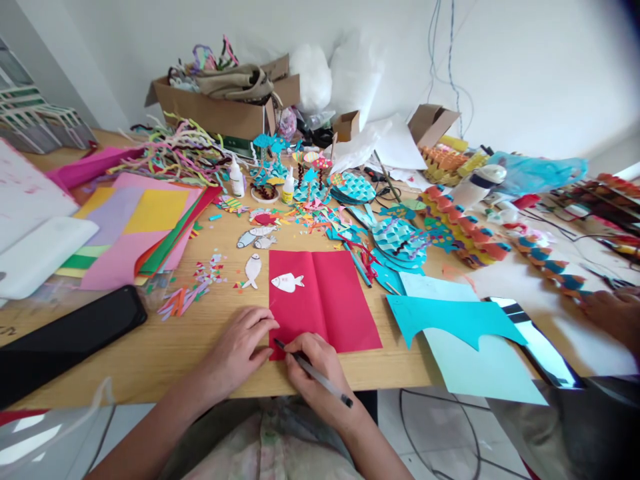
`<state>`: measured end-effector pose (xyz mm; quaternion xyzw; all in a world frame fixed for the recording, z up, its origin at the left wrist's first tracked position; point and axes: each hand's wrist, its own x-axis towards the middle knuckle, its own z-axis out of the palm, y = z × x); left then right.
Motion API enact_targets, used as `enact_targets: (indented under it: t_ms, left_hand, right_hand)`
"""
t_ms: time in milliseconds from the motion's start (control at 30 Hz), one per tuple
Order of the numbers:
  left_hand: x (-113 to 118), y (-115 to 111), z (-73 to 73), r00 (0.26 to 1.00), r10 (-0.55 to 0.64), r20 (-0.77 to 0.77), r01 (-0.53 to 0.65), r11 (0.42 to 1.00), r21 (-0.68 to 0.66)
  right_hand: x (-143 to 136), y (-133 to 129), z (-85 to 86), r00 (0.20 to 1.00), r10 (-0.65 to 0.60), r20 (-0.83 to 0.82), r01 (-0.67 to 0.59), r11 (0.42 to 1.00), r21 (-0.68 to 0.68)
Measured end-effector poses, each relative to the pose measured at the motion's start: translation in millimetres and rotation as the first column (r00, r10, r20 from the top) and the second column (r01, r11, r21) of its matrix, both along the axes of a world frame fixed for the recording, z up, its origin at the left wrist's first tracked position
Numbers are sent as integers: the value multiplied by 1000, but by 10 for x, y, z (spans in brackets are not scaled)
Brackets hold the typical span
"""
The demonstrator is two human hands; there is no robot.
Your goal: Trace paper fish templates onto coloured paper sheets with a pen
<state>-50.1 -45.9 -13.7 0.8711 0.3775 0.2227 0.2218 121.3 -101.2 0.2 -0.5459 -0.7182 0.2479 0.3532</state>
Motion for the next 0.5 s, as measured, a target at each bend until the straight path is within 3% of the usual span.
enact_targets:
  t_ms: [500]
  left_hand:
    - [-4,5,-5,1000,-8,-3,8,1000,-4]
  right_hand:
    - [4,1,0,1000,-5,-5,5,1000,9]
